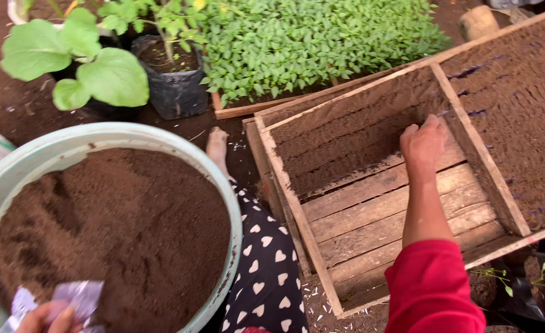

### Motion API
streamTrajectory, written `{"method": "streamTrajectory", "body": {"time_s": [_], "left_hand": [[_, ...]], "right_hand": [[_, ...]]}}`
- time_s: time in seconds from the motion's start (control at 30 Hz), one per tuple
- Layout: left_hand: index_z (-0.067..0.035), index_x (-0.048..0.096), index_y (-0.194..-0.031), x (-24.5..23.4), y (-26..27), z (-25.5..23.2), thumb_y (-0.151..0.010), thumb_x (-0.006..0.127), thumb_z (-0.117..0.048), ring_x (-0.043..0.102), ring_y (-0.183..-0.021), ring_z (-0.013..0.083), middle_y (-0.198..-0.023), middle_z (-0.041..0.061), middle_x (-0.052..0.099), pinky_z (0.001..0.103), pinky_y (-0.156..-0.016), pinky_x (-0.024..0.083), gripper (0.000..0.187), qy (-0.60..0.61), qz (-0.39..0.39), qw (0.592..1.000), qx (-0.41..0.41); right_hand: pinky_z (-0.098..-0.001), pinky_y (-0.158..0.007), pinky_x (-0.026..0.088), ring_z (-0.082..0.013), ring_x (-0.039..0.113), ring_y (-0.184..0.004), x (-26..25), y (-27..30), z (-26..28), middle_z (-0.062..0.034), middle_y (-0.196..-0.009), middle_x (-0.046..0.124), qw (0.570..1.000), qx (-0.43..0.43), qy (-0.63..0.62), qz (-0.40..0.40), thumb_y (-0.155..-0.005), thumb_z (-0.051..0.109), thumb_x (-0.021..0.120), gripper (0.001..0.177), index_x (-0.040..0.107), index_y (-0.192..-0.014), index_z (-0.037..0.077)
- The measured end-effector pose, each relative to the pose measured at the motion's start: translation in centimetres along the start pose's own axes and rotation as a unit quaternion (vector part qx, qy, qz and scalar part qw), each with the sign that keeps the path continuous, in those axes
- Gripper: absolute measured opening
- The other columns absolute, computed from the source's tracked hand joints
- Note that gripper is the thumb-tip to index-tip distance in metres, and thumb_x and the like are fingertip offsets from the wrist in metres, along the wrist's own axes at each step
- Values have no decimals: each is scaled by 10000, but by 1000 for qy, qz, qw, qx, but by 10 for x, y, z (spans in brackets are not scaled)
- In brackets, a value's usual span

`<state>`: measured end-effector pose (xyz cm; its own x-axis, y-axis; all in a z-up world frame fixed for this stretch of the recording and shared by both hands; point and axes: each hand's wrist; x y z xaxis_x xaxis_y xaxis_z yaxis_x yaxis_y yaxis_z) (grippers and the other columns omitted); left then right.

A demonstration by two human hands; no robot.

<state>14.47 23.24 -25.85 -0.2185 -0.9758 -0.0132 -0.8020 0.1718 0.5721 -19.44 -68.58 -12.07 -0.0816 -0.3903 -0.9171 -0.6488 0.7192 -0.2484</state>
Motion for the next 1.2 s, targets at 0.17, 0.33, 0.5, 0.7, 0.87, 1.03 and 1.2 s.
{"method": "streamTrajectory", "body": {"time_s": [0.17,0.33,0.5,0.7,0.87,1.03,1.2], "left_hand": [[-9,642,-987,215,217,-149,-884,642,-65,628,-671,206,-772,146,645,267,-692,504,117,-133,-120,976,120],[-81,665,-865,257,236,-184,-850,657,-153,568,-555,109,-673,41,638,207,-593,437,74,-171,-89,973,127],[-120,639,-847,267,235,-181,-850,651,-216,502,-527,79,-623,0,581,208,-544,430,97,-153,-29,974,164],[-76,703,-876,264,237,-173,-793,732,-178,583,-491,175,-616,129,614,276,-433,501,135,-176,-33,959,220],[-98,694,-855,259,243,-174,-800,731,-234,596,-555,226,-671,144,622,359,-494,505,152,-192,-45,952,236],[-95,688,-861,254,239,-168,-803,734,-239,570,-554,198,-665,124,611,321,-504,506,162,-168,-41,955,241],[-99,702,-829,249,227,-150,-768,756,-203,528,-454,122,-574,64,579,252,-449,486,132,-79,-13,977,199]], "right_hand": [[-421,-924,435,-329,565,-1033,-167,74,166,-224,-1097,618,906,-70,-413,-52,-928,170,521,313,633,-1152,-18],[-354,-952,488,-207,566,-1112,-309,153,267,-98,-1255,561,784,-62,-533,312,-898,238,456,331,612,-1176,149],[-393,-917,520,-212,582,-1130,-348,196,307,-96,-1275,583,718,-165,-547,397,-904,256,460,318,624,-1159,160],[-387,-629,526,-268,644,-701,-366,215,326,-111,-848,654,685,-298,-625,224,-927,209,519,235,653,-1103,129],[-382,-613,507,-275,637,-676,-366,230,340,-120,-740,606,683,-323,-602,259,-825,178,612,115,666,-887,98],[-346,-589,492,-238,612,-651,-351,240,354,-103,-705,604,671,-281,-630,273,-865,153,559,129,679,-891,114],[-335,-575,493,-217,609,-639,-343,251,366,-102,-686,622,668,-242,-650,270,-851,141,560,140,697,-860,115]]}}
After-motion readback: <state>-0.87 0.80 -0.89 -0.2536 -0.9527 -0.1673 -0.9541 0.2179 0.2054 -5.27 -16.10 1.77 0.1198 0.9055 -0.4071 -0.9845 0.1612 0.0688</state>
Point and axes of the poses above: each hand's wrist, its own y-axis away from the middle knuckle, its own x-axis out of the palm, z = x × y
